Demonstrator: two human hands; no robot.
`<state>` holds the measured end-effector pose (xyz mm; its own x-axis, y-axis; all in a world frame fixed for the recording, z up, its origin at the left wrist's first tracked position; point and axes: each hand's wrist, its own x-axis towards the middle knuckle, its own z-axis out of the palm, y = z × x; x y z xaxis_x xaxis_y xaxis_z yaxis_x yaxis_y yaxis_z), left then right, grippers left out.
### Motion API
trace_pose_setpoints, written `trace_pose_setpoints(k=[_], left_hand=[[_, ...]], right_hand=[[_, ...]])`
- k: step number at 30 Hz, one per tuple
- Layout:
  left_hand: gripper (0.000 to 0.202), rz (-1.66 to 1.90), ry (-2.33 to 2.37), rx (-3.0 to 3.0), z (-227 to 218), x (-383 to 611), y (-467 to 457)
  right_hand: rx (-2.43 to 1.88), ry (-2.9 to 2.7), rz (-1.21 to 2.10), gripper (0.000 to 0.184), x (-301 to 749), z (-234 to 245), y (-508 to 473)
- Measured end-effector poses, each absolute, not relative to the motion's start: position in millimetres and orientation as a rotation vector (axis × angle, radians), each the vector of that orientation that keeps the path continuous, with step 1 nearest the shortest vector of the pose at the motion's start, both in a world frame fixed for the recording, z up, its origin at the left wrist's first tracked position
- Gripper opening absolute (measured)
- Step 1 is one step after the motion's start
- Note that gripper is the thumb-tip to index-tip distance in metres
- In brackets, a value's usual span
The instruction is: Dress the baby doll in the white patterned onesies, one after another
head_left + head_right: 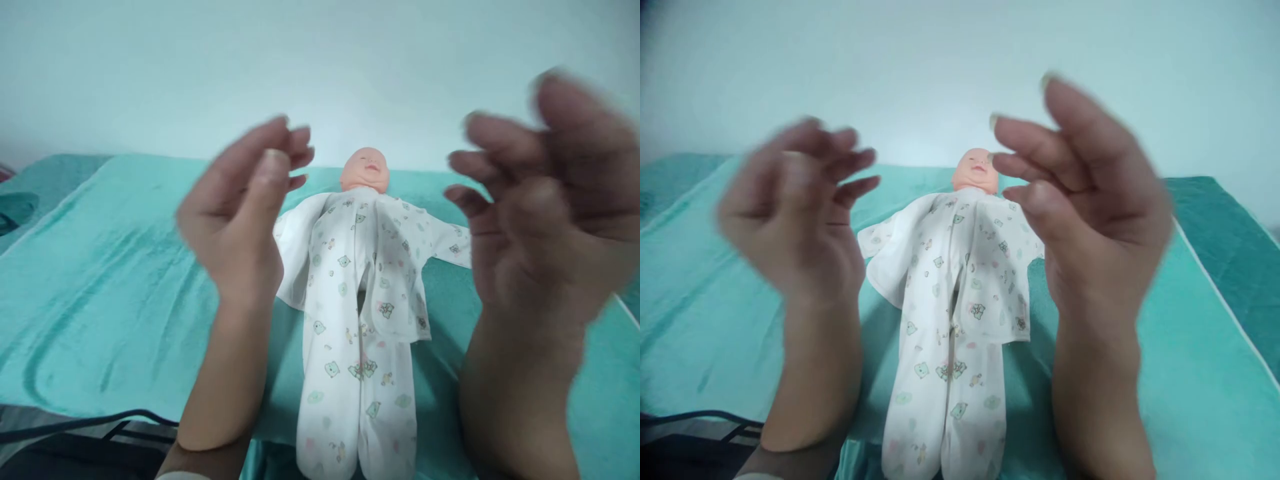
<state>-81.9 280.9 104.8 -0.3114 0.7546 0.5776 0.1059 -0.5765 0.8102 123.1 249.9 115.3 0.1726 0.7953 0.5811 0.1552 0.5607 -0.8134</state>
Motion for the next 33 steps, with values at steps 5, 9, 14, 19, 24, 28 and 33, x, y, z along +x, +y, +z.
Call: trace_pose_setpoints(k=[5, 9, 14, 19, 24, 28, 33], left_hand=[[0.025, 1.314, 1.783, 1.769, 46.3, -104.7, 339.7], [0.023, 0.767, 2.168, 1.995, 24.1, -117.1, 351.3], [0.025, 0.752, 2.158, 1.981, 21.8, -119.8, 354.0], [0.031, 0.762, 1.931, 1.767, 28.8, -118.6, 355.2], [0.034, 0.951, 1.498, 1.545, 57.5, -108.3, 333.5], [0.022, 0.879, 1.206, 1.536, 81.7, -92.6, 306.4], [0.033, 0.615, 0.909, 1.618, 97.8, -81.5, 284.4]], right_hand=[[-1.050, -1.420, 0.622, 0.026, 124.4, 71.5, 296.0], [-1.384, -1.567, 0.437, 0.014, 130.0, 49.0, 313.1], [-1.442, -1.630, 0.473, 0.008, 130.0, 40.6, 315.9], [-1.454, -1.583, 0.528, 0.009, 130.4, 38.5, 317.1], [-1.392, -1.555, 0.595, 0.013, 131.5, 38.0, 317.7], [-1.358, -1.525, 0.650, 0.016, 132.1, 35.9, 318.8], [-1.334, -1.513, 0.679, 0.018, 133.0, 33.0, 320.0]])
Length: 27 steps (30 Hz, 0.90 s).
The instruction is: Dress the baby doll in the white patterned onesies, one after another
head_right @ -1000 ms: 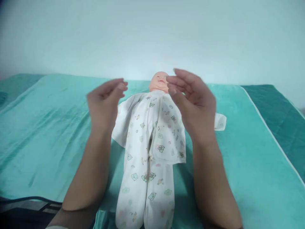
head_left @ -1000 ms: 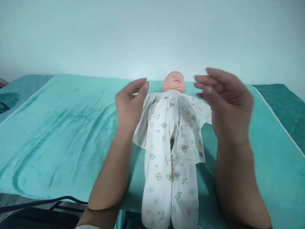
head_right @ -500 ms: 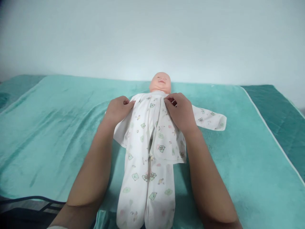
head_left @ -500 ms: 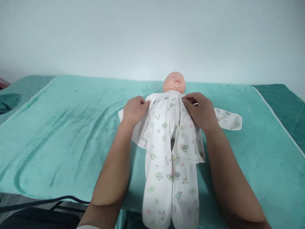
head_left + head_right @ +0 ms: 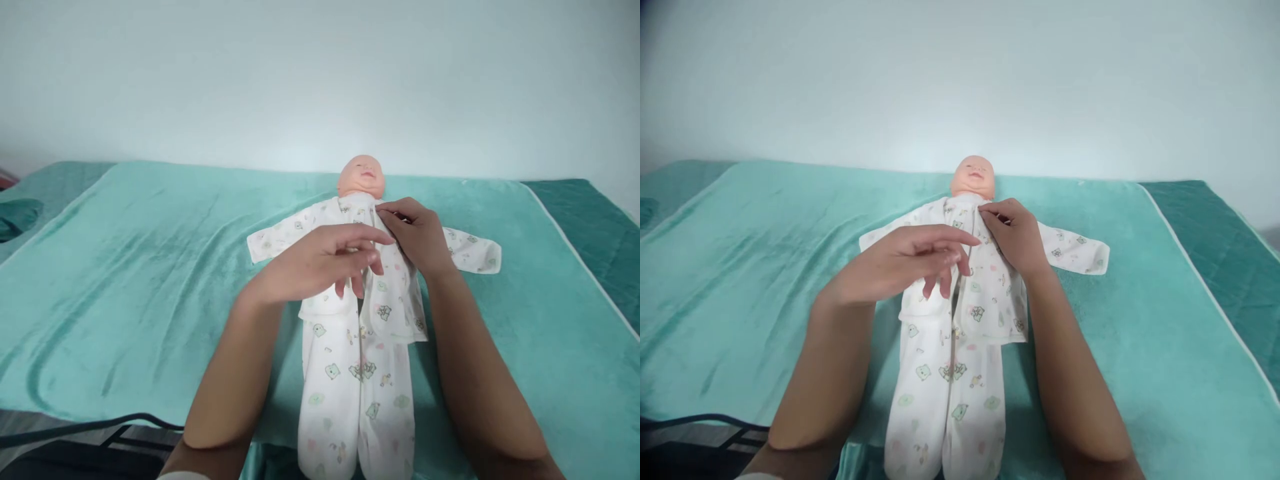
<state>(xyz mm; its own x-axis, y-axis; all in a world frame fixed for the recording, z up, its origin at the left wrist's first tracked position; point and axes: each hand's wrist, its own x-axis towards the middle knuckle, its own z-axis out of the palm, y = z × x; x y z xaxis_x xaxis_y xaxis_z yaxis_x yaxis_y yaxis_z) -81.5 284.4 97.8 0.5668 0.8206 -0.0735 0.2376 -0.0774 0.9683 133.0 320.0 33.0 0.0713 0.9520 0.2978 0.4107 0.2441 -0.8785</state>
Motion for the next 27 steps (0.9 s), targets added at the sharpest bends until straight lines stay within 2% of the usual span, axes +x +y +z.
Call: trace_pose_setpoints(k=[8, 17, 22, 27], left_hand=[[0.024, 1.209, 1.453, 1.893, 53.2, -82.2, 326.4], [0.033, 1.205, 1.514, 1.669, 19.0, -86.7, 354.2], [0.027, 1.128, 1.420, 1.578, 23.3, -89.5, 353.6], [0.030, 1.136, 1.248, 1.620, 36.8, -74.9, 342.3]], right_hand=[[-1.267, -1.563, 0.673, 0.022, 130.7, 29.1, 321.6], [-1.119, -1.566, 0.607, 0.028, 120.3, 31.3, 318.2], [-1.173, -1.547, 0.682, 0.027, 121.4, 26.2, 321.6], [-1.167, -1.554, 0.691, 0.026, 120.1, 22.5, 324.6]])
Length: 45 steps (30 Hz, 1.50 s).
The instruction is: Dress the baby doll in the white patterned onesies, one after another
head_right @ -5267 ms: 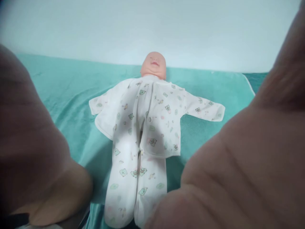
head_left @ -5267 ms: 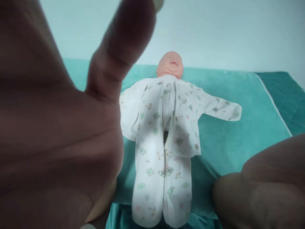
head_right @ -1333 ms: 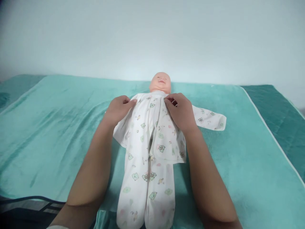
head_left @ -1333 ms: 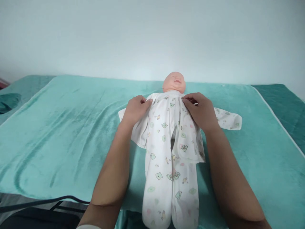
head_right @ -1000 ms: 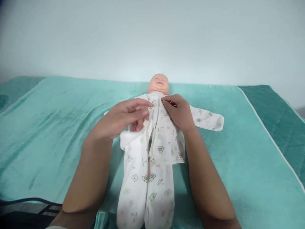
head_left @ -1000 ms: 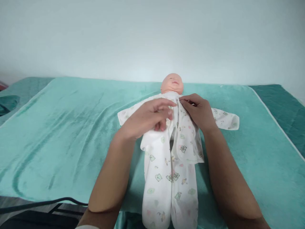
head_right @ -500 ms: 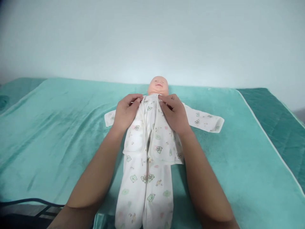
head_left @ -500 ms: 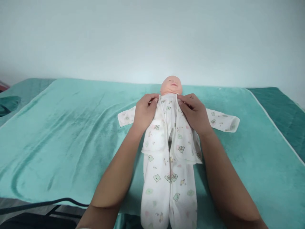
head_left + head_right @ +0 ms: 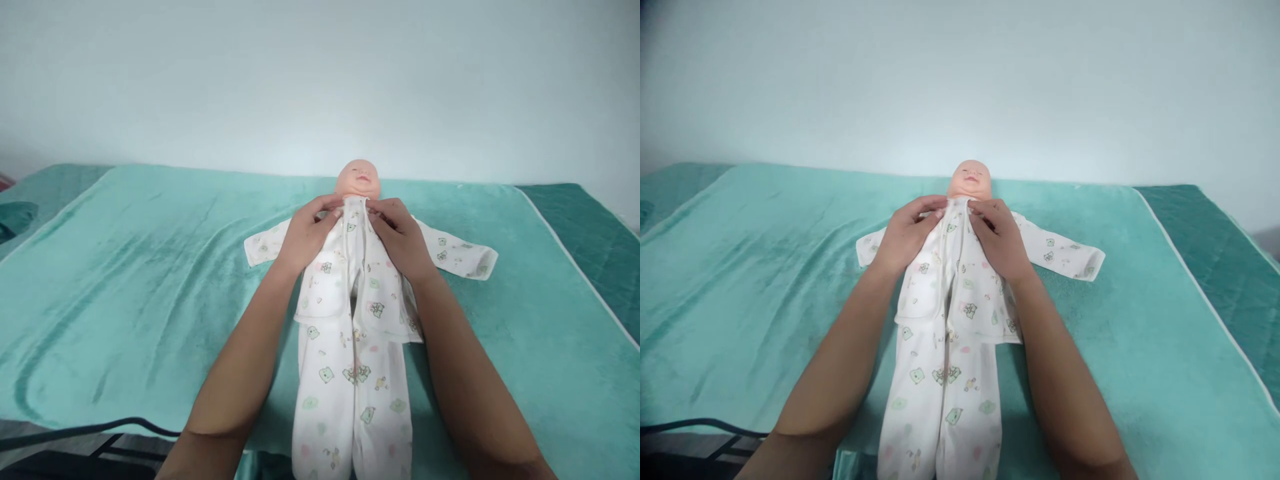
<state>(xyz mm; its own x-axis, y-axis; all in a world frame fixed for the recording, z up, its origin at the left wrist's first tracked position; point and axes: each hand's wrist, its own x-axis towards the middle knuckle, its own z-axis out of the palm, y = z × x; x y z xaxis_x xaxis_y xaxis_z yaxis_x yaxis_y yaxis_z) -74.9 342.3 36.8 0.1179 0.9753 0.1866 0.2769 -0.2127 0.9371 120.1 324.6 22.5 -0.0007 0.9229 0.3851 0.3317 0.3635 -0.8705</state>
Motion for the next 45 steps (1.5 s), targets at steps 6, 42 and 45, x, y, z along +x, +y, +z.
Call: trace_pose_setpoints(k=[6, 42, 45], left_hand=[[0.026, 1.109, 1.210, 1.685, 46.7, -64.5, 343.3], [0.011, 1.133, 1.431, 1.675, 45.9, -49.0, 360.9], [0.008, 1.174, 1.423, 1.704, 45.1, -48.2, 360.6]], right_hand=[[-1.172, -1.538, 0.765, 0.025, 119.0, 24.6, 325.7], [-1.164, -1.452, 0.762, 0.021, 117.3, 20.4, 332.0], [-1.192, -1.447, 0.772, 0.020, 117.4, 22.2, 331.1]])
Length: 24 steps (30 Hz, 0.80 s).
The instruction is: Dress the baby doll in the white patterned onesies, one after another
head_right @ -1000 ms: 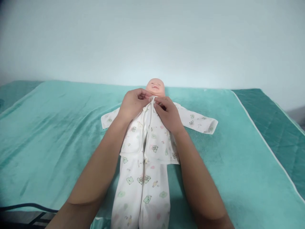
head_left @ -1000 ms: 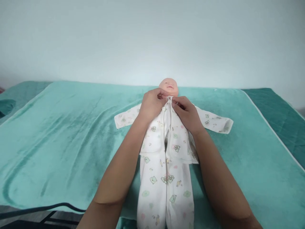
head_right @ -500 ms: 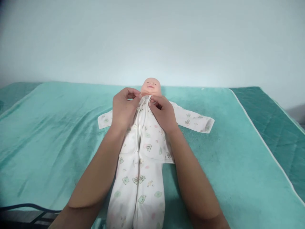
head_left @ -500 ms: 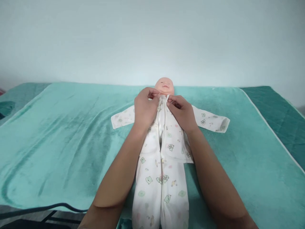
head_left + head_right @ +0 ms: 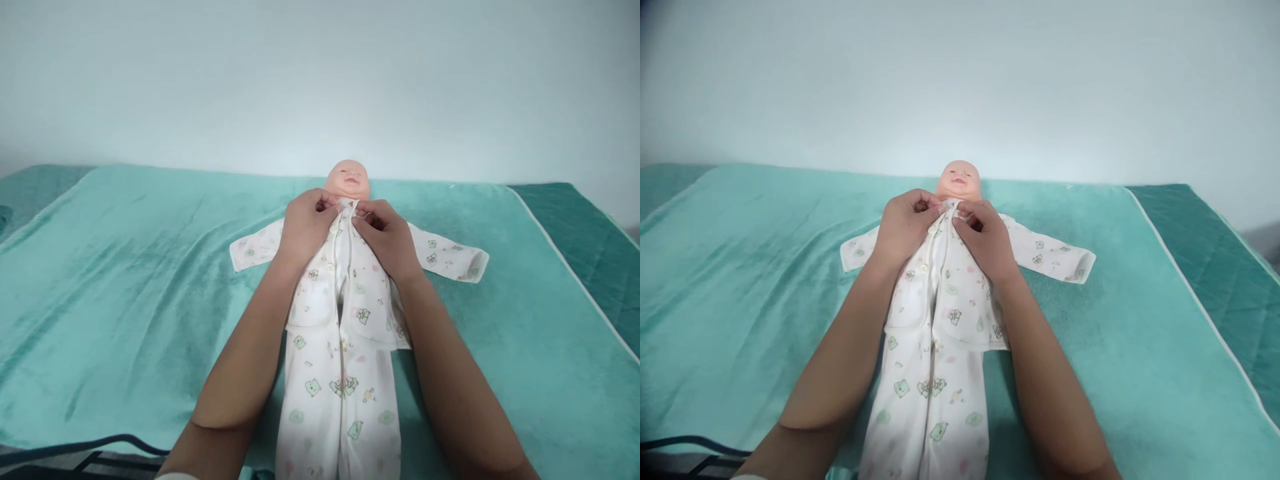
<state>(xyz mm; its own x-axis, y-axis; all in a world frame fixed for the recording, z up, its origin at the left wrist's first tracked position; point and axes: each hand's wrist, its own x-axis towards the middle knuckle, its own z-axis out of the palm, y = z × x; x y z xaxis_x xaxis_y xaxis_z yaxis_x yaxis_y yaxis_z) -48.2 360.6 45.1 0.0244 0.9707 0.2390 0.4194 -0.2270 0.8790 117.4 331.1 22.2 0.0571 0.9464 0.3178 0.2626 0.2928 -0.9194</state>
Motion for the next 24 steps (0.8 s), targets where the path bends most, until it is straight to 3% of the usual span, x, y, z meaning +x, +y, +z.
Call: trace_pose_setpoints(k=[15, 24], left_hand=[[0.009, 1.093, 1.320, 1.714, 54.4, -36.1, 353.8], [0.011, 1.074, 1.319, 1.710, 56.3, -36.8, 351.4]], right_hand=[[-1.217, -1.443, 0.784, 0.022, 113.7, 23.8, 330.9], [-1.208, -1.558, 0.715, 0.013, 115.5, 23.6, 332.9]])
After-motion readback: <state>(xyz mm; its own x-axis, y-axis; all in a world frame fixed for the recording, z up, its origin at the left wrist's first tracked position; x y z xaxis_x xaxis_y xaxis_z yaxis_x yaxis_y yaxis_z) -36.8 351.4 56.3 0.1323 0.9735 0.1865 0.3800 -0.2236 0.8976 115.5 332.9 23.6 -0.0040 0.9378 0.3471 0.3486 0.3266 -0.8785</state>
